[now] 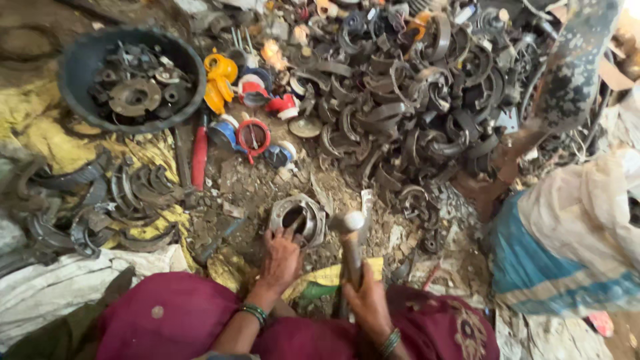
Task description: The person sits on the ground and uses a hammer to repeatedly strike a metal part placed in a hexagonal metal holder. The person adjusts the part's position between strikes. The broken pieces remain in the holder or fall nearby.
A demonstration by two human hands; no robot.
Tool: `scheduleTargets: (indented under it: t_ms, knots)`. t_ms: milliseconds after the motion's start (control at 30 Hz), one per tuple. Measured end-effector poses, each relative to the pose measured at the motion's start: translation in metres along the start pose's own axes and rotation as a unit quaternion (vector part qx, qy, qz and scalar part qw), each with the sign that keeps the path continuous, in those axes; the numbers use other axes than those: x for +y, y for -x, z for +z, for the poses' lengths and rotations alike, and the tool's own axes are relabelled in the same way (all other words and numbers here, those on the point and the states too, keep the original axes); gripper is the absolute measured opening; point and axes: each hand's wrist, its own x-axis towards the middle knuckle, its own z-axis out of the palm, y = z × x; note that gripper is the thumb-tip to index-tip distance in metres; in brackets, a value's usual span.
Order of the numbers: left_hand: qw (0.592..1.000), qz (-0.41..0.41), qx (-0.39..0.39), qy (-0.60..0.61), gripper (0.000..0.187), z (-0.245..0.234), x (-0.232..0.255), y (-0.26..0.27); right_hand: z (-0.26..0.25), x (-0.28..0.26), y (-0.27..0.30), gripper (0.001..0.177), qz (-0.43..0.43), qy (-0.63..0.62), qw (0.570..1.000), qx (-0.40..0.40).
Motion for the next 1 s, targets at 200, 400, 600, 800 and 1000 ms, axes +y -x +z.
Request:
scheduleTargets:
  t_ms: [200, 400, 600, 800, 1000]
  knots:
    - [0.998, -0.037, 0.033, 0.042, 0.028, -0.006, 0.004, 0.000, -0.076, -0.057, 0.024, 0.038, -0.122, -0.155, 0.963, 0.181]
    - [0.999, -0.011, 0.022, 0.046, 0.031, 0.017, 0.001, -0.002, -0.067, -0.035, 0.002, 0.043, -0.169, -0.125, 0.948, 0.239]
    - [0.999, -0.005, 0.048, -0.009, 0.026, 0.027, 0.005, -0.002, 0.016, 0.011, -0.027, 0.059, -0.081, 0.077, 0.994, 0.010]
    - [0.998, -0.014, 0.047, -0.032, 0.028, 0.037, 0.000, 0.007, -0.039, -0.016, -0.001, 0.050, 0.100, -0.094, 0.988, 0.076]
    - [0.999, -0.038, -0.010, 0.027, 0.037, 0.024, 0.008, -0.001, -0.089, -0.050, 0.019, 0.041, -0.182, -0.158, 0.934, 0.263]
